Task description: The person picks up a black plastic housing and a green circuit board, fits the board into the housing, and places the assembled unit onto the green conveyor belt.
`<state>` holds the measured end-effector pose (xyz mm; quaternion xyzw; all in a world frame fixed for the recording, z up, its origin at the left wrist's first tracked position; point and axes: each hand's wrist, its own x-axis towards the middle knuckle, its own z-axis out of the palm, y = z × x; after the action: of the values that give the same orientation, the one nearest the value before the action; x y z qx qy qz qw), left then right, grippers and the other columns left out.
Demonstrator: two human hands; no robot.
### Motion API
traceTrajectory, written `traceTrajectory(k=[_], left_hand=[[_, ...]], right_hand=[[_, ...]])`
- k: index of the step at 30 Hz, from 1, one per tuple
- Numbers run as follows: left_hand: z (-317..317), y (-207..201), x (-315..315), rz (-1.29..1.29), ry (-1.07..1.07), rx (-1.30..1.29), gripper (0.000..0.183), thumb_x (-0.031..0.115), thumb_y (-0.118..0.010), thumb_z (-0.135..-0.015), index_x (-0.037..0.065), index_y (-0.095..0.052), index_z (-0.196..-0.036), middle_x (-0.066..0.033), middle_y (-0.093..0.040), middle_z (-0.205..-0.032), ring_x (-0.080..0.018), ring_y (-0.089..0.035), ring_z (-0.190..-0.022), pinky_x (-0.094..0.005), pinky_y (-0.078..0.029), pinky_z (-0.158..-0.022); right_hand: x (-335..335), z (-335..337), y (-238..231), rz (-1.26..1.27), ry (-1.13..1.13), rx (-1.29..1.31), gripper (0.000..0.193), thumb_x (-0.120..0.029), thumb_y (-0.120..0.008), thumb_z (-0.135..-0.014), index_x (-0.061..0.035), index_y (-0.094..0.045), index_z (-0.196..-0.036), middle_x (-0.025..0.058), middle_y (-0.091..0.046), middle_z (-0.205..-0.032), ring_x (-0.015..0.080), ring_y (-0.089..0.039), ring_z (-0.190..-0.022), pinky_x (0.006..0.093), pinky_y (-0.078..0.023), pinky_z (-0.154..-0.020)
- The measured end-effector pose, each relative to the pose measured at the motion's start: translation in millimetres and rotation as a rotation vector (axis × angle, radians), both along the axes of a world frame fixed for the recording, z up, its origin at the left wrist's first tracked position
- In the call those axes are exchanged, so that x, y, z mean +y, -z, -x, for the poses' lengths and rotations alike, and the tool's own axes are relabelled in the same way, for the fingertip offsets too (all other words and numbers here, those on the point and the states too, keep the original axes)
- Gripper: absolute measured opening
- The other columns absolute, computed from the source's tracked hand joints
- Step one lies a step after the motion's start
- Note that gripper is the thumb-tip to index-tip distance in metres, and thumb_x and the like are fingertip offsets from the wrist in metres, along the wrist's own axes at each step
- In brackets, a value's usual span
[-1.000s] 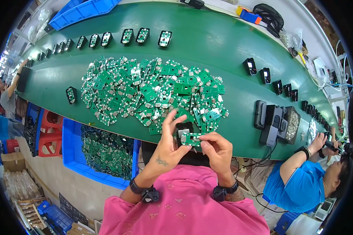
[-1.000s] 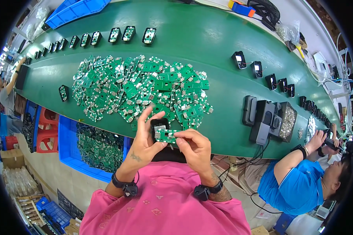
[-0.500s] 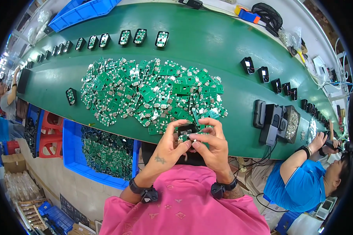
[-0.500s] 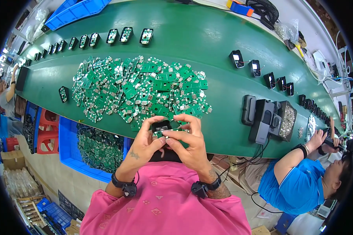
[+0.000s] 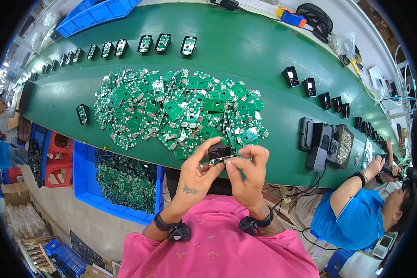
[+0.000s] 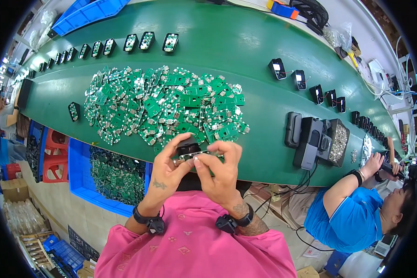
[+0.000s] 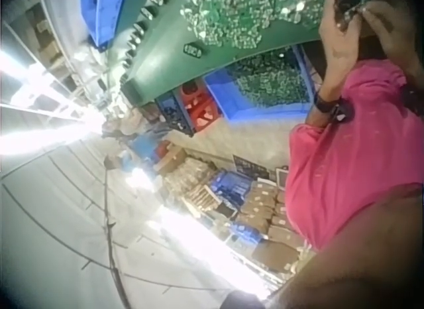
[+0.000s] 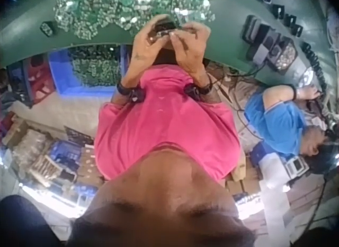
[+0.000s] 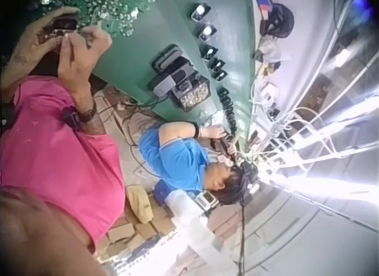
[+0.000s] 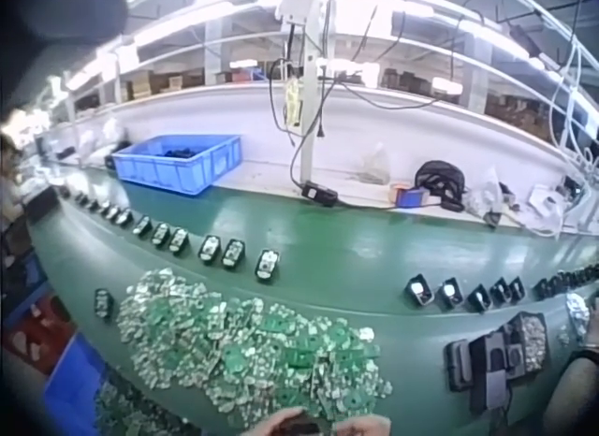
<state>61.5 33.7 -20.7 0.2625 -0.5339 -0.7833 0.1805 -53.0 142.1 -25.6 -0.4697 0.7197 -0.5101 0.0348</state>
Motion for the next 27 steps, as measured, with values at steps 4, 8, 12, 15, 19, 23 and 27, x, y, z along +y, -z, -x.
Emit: traceTrajectory(k=[4,8,12,15,19,23,27], left_hand=[[1,-6,1,0.159,-0.108,0.013,0.055,-0.008,-0.063,-0.09,0.002,-0.046,-0.141,-0.0072,-0.056,-0.122,-0.0122,-0.059,-0.107,-0.0267,-0.051,-0.091],[-1,-9,0,0.225,-0.118,-0.019,0.055,-0.01,-0.062,-0.09,0.002,-0.046,-0.142,-0.0079,-0.056,-0.123,-0.0122,-0.06,-0.107,-0.0261,-0.051,-0.09],[-2,-12,2,0.322,-0.18,-0.015,0.055,-0.007,-0.065,-0.089,0.008,-0.053,-0.14,-0.0102,-0.057,-0.114,-0.0159,-0.065,-0.1,-0.0251,-0.056,-0.078],[-3,-17,2,0.455,-0.131,-0.074,0.056,-0.008,-0.065,-0.087,0.01,-0.054,-0.139,-0.0107,-0.056,-0.11,-0.0164,-0.064,-0.096,-0.0249,-0.057,-0.077],[-5,-20,0,0.624,-0.083,-0.156,0.054,-0.009,-0.066,-0.086,0.007,-0.055,-0.137,-0.0077,-0.056,-0.104,-0.014,-0.063,-0.093,-0.0239,-0.054,-0.073],[-4,-23,-2,0.826,-0.082,-0.18,0.056,-0.009,-0.068,-0.083,0.011,-0.059,-0.134,-0.0108,-0.055,-0.101,-0.0173,-0.062,-0.082,-0.0269,-0.054,-0.065],[-2,-22,1,0.813,-0.093,-0.215,0.055,-0.008,-0.068,-0.083,0.01,-0.059,-0.134,-0.0107,-0.055,-0.1,-0.0186,-0.062,-0.083,-0.0266,-0.055,-0.065]], right_hand=[[-1,-6,-6,0.01,0.036,0.07,0.01,-0.003,-0.072,-0.081,-0.0027,-0.068,-0.089,0.0098,-0.06,-0.087,0.0252,-0.058,-0.076,0.0355,-0.047,-0.062],[-6,5,-15,0.022,-0.093,0.055,0.007,0.0,-0.071,-0.079,-0.0021,-0.065,-0.081,0.0065,-0.056,-0.067,0.0194,-0.055,-0.052,0.0321,-0.042,-0.049],[-8,15,-22,-0.038,-0.196,0.081,0.008,0.0,-0.071,-0.076,-0.0026,-0.064,-0.079,0.0064,-0.055,-0.066,0.0206,-0.055,-0.053,0.0328,-0.042,-0.049],[-7,19,-25,-0.085,-0.223,0.037,0.009,0.0,-0.071,-0.075,-0.0027,-0.063,-0.077,0.0064,-0.055,-0.066,0.0209,-0.055,-0.053,0.0333,-0.042,-0.048],[-8,21,-28,-0.131,-0.256,0.062,0.008,-0.001,-0.07,-0.076,-0.003,-0.062,-0.077,0.0071,-0.054,-0.066,0.0217,-0.055,-0.054,0.0341,-0.042,-0.049],[-9,23,-29,-0.179,-0.287,-0.061,0.007,-0.002,-0.069,-0.078,-0.0019,-0.062,-0.078,0.0089,-0.054,-0.067,0.0237,-0.055,-0.054,0.0353,-0.041,-0.049],[-10,19,-26,-0.163,-0.242,-0.004,0.006,-0.001,-0.068,-0.078,-0.0009,-0.062,-0.079,0.0099,-0.053,-0.067,0.0247,-0.054,-0.054,0.036,-0.041,-0.049]])
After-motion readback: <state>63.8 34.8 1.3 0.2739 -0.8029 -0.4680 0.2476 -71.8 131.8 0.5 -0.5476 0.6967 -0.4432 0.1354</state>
